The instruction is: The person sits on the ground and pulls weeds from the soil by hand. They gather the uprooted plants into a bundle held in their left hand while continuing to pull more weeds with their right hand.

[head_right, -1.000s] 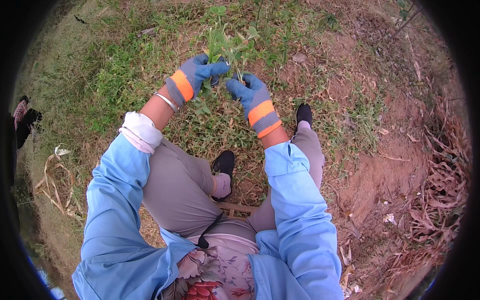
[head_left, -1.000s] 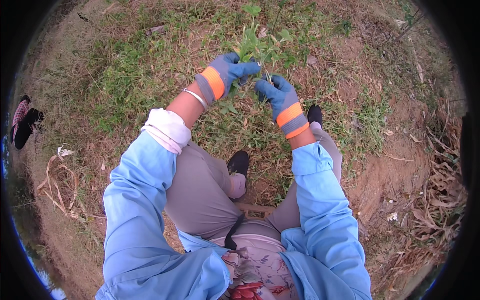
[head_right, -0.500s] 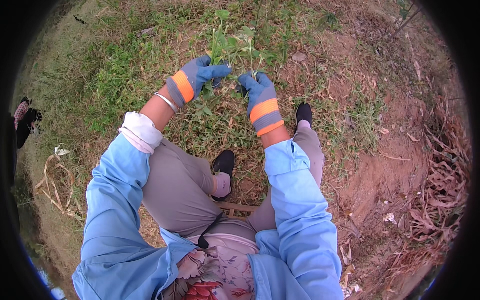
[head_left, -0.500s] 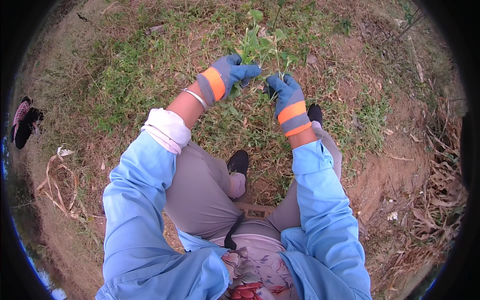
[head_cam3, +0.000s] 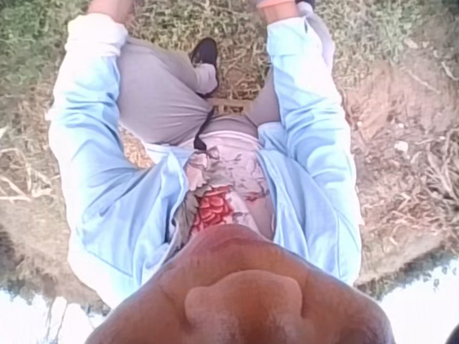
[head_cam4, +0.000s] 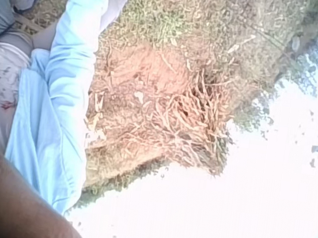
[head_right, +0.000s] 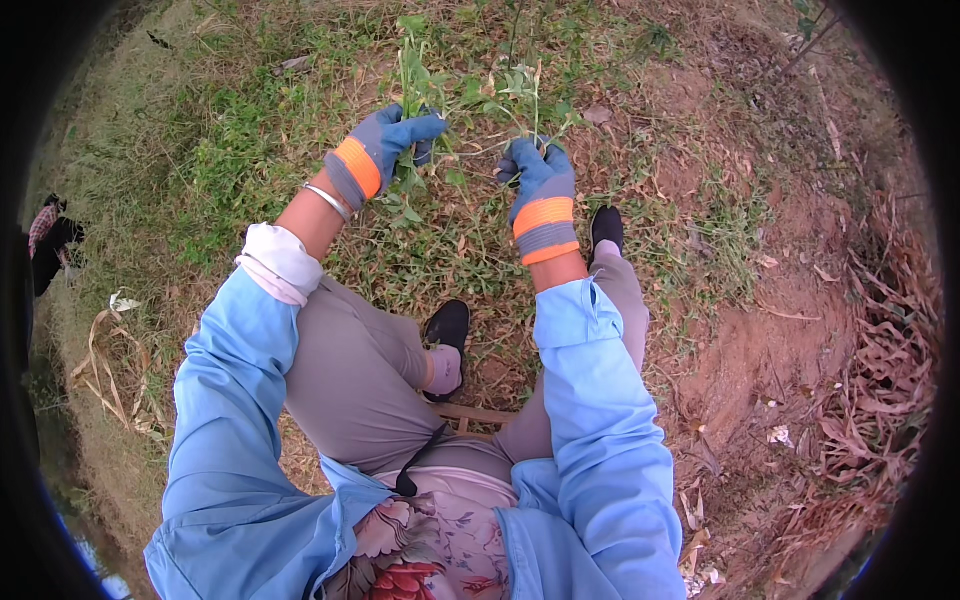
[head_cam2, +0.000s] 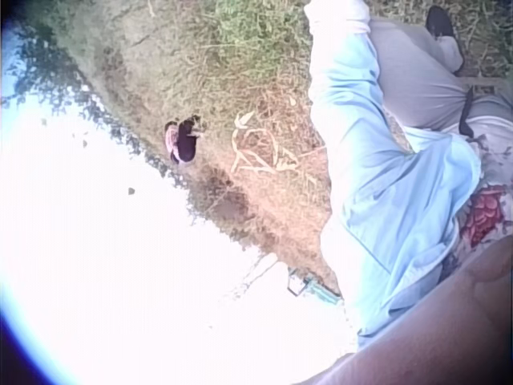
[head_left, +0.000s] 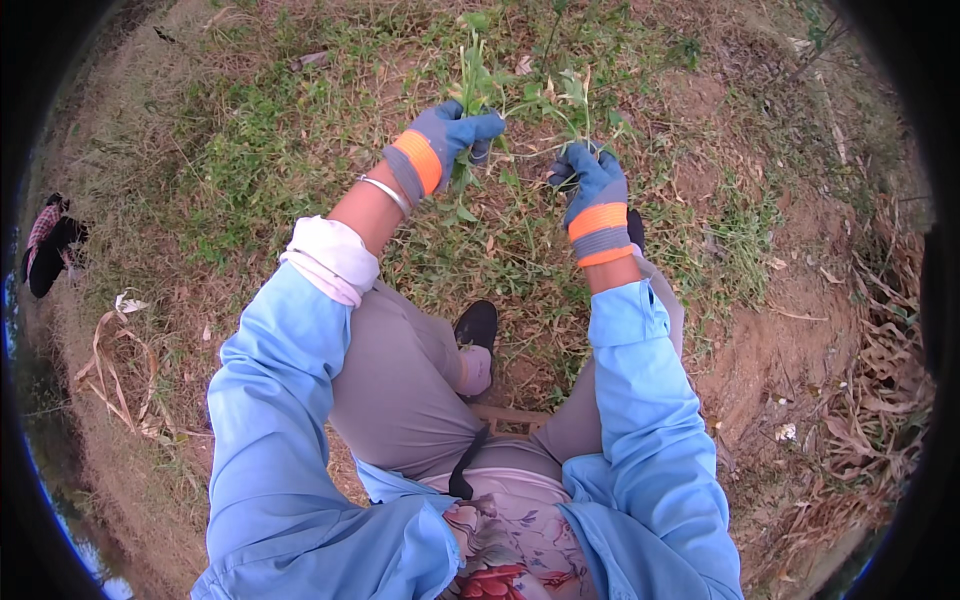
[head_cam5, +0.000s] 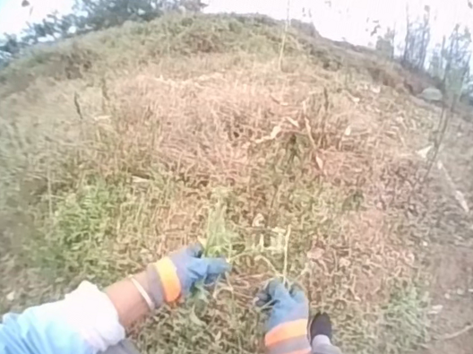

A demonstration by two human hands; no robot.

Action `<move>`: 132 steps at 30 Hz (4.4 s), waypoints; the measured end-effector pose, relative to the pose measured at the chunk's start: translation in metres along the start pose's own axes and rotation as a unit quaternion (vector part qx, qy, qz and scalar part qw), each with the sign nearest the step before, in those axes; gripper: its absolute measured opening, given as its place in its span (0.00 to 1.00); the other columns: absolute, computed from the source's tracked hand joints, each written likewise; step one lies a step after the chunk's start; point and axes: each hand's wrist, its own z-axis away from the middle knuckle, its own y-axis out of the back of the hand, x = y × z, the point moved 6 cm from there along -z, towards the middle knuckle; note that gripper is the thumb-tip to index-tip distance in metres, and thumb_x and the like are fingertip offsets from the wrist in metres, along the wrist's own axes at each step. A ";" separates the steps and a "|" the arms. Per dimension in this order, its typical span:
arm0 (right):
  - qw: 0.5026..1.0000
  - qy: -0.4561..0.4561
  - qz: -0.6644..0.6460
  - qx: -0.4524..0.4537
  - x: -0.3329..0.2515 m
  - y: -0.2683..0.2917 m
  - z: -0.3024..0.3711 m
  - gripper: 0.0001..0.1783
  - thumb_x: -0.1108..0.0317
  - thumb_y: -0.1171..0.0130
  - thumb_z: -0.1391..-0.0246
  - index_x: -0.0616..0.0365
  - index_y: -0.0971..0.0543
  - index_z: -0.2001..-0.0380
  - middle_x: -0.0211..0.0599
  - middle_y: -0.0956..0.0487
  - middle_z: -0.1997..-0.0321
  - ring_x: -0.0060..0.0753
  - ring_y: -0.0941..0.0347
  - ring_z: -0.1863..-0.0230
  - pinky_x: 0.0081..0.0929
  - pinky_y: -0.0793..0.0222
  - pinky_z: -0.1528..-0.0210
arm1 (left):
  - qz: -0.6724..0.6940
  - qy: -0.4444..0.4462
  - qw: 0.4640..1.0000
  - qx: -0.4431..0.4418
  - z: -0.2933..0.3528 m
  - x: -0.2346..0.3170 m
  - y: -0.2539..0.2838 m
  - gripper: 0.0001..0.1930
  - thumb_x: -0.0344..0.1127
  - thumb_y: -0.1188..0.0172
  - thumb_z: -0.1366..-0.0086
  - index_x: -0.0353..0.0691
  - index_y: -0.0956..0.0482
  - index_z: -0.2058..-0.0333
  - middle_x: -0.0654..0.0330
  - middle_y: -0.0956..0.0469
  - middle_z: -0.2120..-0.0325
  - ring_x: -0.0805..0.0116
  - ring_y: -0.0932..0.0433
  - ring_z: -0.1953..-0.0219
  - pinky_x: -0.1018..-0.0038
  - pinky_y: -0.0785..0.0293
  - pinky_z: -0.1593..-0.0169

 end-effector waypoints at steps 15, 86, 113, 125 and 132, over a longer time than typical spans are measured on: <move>0.978 -0.007 0.131 -0.165 0.008 -0.031 0.018 0.12 0.74 0.43 0.58 0.62 0.28 0.67 0.32 0.26 0.74 0.20 0.32 0.76 0.17 0.34 0.73 | 0.019 0.035 0.998 -0.047 0.000 -0.004 -0.004 0.19 0.41 0.37 0.52 0.36 0.31 0.67 0.59 0.28 0.79 0.72 0.29 0.79 0.77 0.33 0.77; 0.996 -0.005 -0.047 -0.070 0.012 -0.014 0.011 0.15 0.78 0.40 0.62 0.61 0.30 0.67 0.36 0.25 0.71 0.28 0.28 0.74 0.24 0.33 0.74 | -0.321 -0.080 0.940 -0.087 0.000 -0.016 -0.039 0.19 0.40 0.36 0.55 0.35 0.24 0.66 0.62 0.24 0.75 0.78 0.31 0.74 0.78 0.33 0.68; 0.988 -0.078 0.046 -0.126 -0.002 -0.004 -0.001 0.15 0.76 0.42 0.61 0.63 0.31 0.67 0.35 0.28 0.77 0.27 0.33 0.82 0.25 0.34 0.80 | -0.095 -0.026 0.988 -0.120 0.006 -0.003 -0.032 0.19 0.41 0.37 0.52 0.38 0.26 0.62 0.68 0.27 0.75 0.80 0.32 0.76 0.81 0.36 0.73; 0.960 -0.137 0.154 -0.189 0.017 -0.021 0.018 0.20 0.72 0.41 0.60 0.64 0.31 0.61 0.34 0.27 0.74 0.24 0.32 0.78 0.21 0.36 0.78 | 0.026 -0.045 0.998 -0.031 -0.010 -0.008 -0.010 0.20 0.37 0.35 0.53 0.38 0.28 0.62 0.65 0.26 0.71 0.77 0.28 0.73 0.80 0.31 0.70; 0.947 -0.151 0.176 -0.221 0.018 -0.027 0.023 0.21 0.69 0.40 0.59 0.65 0.31 0.59 0.32 0.26 0.71 0.23 0.32 0.76 0.20 0.36 0.75 | 0.030 -0.032 0.999 0.002 -0.010 -0.006 -0.004 0.19 0.38 0.35 0.53 0.38 0.28 0.63 0.65 0.26 0.73 0.77 0.28 0.74 0.79 0.30 0.72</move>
